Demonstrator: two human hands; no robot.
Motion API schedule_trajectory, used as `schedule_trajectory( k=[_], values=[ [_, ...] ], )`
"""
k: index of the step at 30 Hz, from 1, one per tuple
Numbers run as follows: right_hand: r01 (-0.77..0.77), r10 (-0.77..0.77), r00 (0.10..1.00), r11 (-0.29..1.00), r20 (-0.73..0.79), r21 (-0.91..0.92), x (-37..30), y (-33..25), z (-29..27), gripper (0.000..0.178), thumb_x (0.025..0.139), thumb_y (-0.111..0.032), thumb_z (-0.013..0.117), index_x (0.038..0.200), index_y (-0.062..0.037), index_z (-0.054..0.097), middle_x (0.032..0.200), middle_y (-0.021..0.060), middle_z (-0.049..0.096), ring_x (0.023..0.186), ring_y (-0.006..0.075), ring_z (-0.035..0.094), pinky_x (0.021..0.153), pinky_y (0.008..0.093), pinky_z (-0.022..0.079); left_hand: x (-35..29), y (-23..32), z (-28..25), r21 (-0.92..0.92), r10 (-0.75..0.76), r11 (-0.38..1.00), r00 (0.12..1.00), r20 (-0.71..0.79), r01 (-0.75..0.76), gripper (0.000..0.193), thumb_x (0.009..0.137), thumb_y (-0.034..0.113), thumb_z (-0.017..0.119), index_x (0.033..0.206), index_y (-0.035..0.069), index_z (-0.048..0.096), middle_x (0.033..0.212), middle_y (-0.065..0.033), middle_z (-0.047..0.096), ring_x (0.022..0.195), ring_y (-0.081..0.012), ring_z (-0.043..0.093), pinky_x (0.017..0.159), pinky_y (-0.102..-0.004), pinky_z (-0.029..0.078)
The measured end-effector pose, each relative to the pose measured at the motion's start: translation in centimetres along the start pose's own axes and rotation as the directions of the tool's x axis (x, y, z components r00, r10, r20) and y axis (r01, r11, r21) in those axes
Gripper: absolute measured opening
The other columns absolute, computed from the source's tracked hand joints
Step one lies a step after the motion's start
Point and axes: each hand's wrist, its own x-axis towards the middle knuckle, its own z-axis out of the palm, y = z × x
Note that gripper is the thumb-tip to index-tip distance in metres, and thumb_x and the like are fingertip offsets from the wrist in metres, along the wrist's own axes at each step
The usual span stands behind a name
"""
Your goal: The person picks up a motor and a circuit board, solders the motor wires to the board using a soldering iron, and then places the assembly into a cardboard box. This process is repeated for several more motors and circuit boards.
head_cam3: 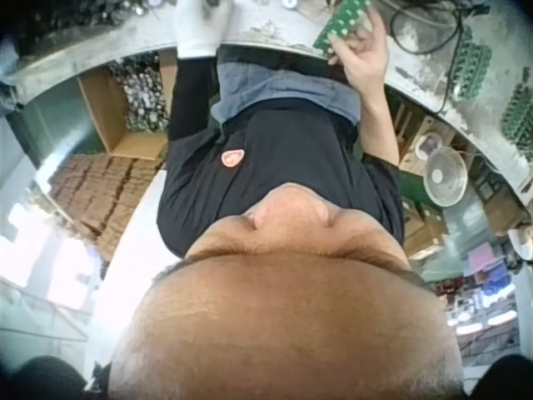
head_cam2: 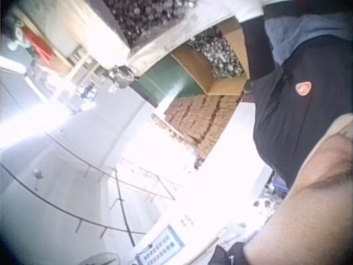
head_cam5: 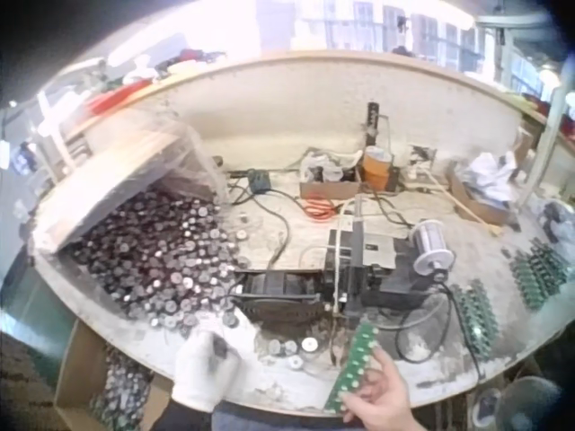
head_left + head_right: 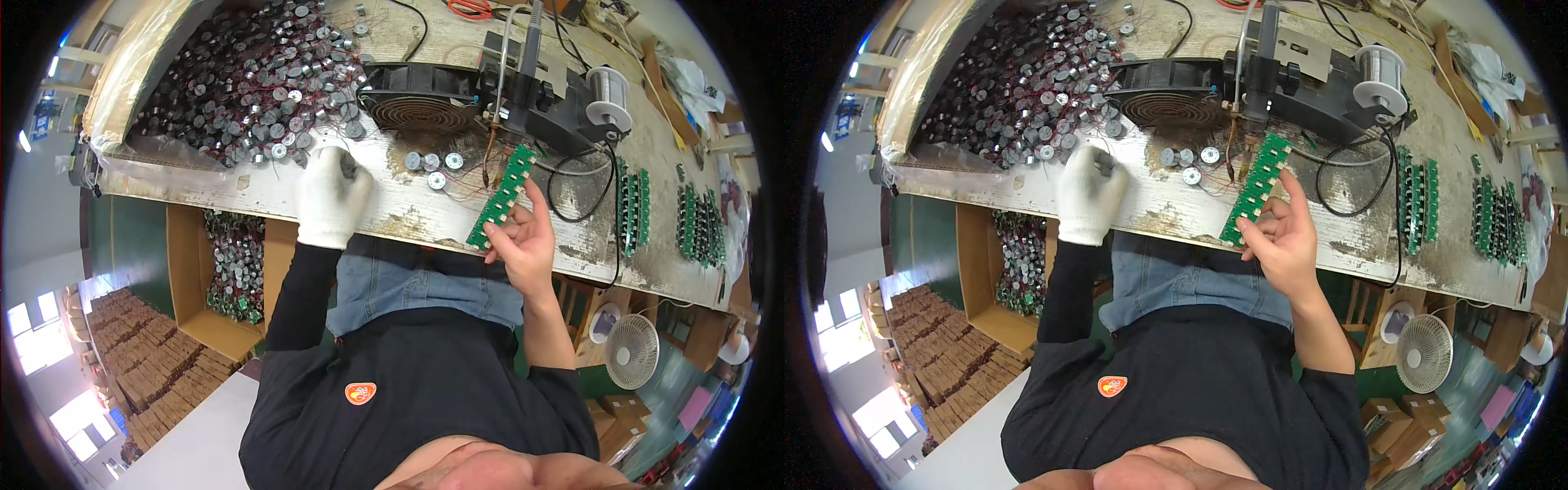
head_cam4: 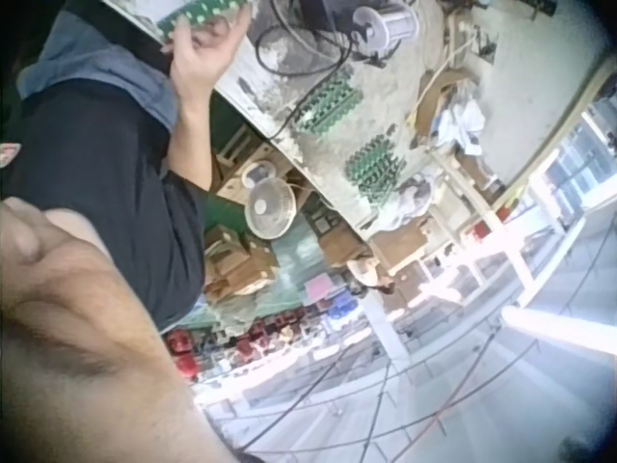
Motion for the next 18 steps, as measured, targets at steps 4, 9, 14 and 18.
schedule_trajectory(
  k=[4, 9, 14, 18],
  values=[
    [-0.013, 0.014, 1.0, 1.0, 0.003, -0.007, 0.2, 0.0, 0.0, 0.076, 0.082, 0.009, 0.061, 0.144, -0.0002, 0.018, 0.095, 0.0134, 0.057, 0.062, 0.0115, 0.06, 0.047, 0.0217, 0.05, -1.9, -0.2, 0.0, -0.116, -0.029, 0.993, 0.999, -0.045, 0.023, 0.012, 0.071, 0.004, 0.065, 0.08, 0.002, 0.058, 0.073, -0.0137, 0.061, 0.066, -0.0278, 0.062, 0.062, -0.0336, 0.049],
    [-0.008, 0.008, 1.0, 1.0, 0.022, 0.005, 0.3, -0.2, -0.1, 0.076, 0.082, 0.009, 0.061, 0.144, 0.0, 0.018, 0.096, 0.0135, 0.057, 0.063, 0.0115, 0.06, 0.047, 0.0217, 0.05, -2.6, 0.1, -1.3, -0.474, -0.263, 0.843, 0.964, 0.046, 0.253, 0.013, 0.076, 0.005, 0.069, 0.081, -0.002, 0.059, 0.073, -0.0096, 0.064, 0.062, -0.0138, 0.06, 0.06, -0.0269, 0.048],
    [-0.009, 0.009, 1.0, 1.0, 0.025, -0.006, 0.2, -0.1, -0.3, 0.075, 0.083, 0.008, 0.061, 0.144, 0.0, 0.017, 0.096, 0.0136, 0.057, 0.063, 0.0113, 0.06, 0.046, 0.0219, 0.05, -2.0, 1.5, -2.3, -0.742, -0.327, 0.586, 0.933, 0.151, 0.325, 0.021, 0.083, 0.005, 0.068, 0.096, -0.006, 0.055, 0.084, -0.011, 0.065, 0.06, -0.0088, 0.057, 0.055, -0.0204, 0.044],
    [-0.035, 0.035, 0.999, 0.999, 0.02, -0.001, 0.3, -0.4, -0.2, 0.076, 0.082, 0.009, 0.061, 0.144, -0.0004, 0.017, 0.094, 0.0129, 0.058, 0.062, 0.0111, 0.06, 0.047, 0.0221, 0.05, -1.4, 2.4, -2.0, -0.894, -0.297, 0.325, 0.931, 0.213, 0.308, 0.021, 0.085, 0.006, 0.067, 0.1, -0.005, 0.057, 0.088, -0.0118, 0.066, 0.063, -0.0114, 0.06, 0.058, -0.0228, 0.048]
  ],
)
